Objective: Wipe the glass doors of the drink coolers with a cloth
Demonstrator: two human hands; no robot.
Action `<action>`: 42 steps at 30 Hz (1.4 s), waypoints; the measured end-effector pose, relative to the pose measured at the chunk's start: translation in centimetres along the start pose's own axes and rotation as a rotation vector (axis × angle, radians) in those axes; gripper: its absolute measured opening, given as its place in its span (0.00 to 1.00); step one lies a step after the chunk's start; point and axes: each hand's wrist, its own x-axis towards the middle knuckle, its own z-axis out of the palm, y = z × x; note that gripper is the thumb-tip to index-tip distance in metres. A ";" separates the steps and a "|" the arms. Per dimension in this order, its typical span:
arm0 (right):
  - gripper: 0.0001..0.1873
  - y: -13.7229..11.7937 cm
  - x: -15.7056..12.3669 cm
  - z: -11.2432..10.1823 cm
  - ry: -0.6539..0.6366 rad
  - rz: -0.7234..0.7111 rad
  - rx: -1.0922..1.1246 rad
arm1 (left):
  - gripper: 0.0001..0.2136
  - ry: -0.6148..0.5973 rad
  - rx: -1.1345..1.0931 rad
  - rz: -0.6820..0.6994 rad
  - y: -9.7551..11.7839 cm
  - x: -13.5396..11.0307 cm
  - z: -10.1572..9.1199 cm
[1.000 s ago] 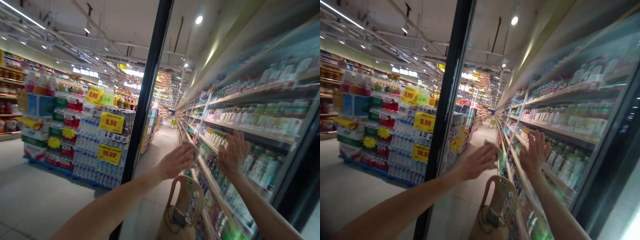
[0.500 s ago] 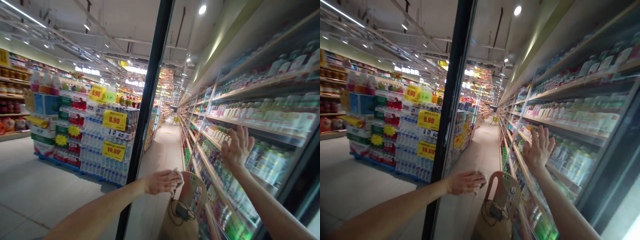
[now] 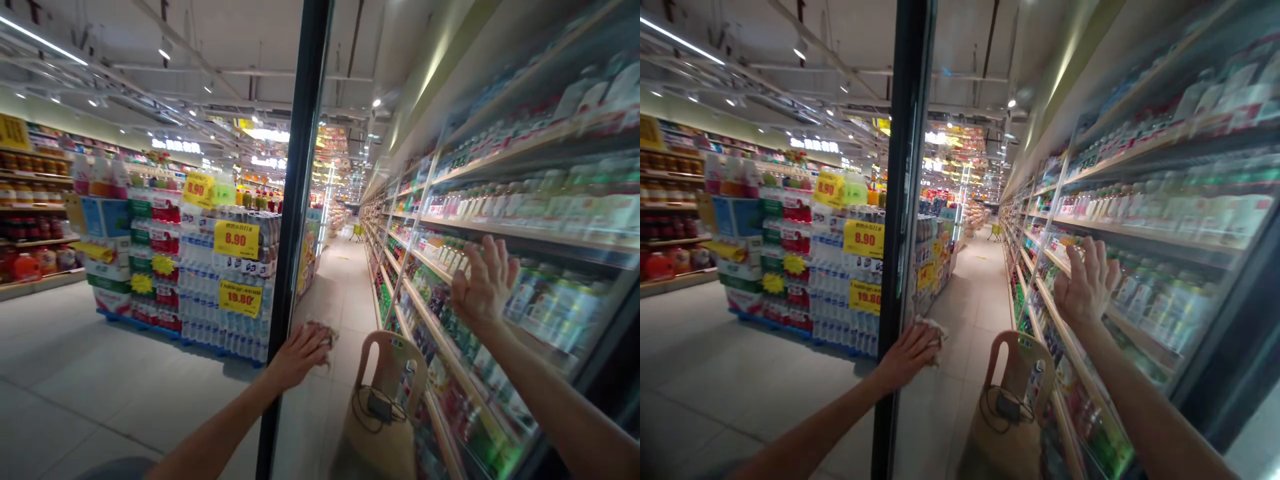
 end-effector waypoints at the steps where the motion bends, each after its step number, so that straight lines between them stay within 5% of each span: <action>1: 0.27 0.0 -0.1 0.0 -0.003 0.001 -0.002 | 0.14 -0.003 0.010 -0.009 -0.2 0.2 0.0; 5: 0.28 0.0 -0.4 0.0 -0.044 0.034 0.001 | 0.18 0.129 0.089 -0.211 -3.1 6.0 -0.2; 7: 0.28 -0.1 -0.4 -0.1 -0.053 0.036 0.020 | 0.19 0.145 0.092 -0.191 -3.4 7.9 0.0; 11: 0.28 -0.2 -0.4 -0.1 -0.078 0.035 0.035 | 0.15 0.001 -0.013 0.381 -0.6 6.4 1.0; 13: 0.29 0.1 -0.5 -0.3 -0.103 0.030 0.033 | 0.14 -0.042 -0.050 0.513 0.3 6.3 1.2; 19: 0.26 2.6 -0.5 -1.3 -0.263 -0.126 0.002 | 0.20 0.106 0.033 -0.038 -1.2 12.9 0.2; 25: 0.25 3.5 -0.5 -1.8 -0.230 -0.185 -0.037 | 0.15 0.032 -0.096 0.563 2.3 11.4 0.9; 27: 0.26 3.4 -0.6 -1.9 -0.208 -0.198 -0.034 | 0.14 0.058 -0.100 0.524 2.2 12.3 0.9; 32: 0.27 3.3 -0.7 -2.1 -0.223 -0.154 -0.027 | 0.17 0.134 -0.034 0.140 1.4 16.7 0.4; 36: 0.30 3.3 -0.7 -2.0 -0.173 -0.157 -0.027 | 0.14 0.070 -0.064 0.504 2.8 16.4 0.6; 38: 0.30 3.3 -0.6 -2.0 -0.155 -0.174 -0.024 | 0.13 0.079 -0.062 0.536 2.6 16.8 0.6; 42: 0.30 3.1 -0.5 -2.1 -0.130 -0.192 -0.026 | 0.16 0.197 0.008 0.171 0.8 20.0 -0.2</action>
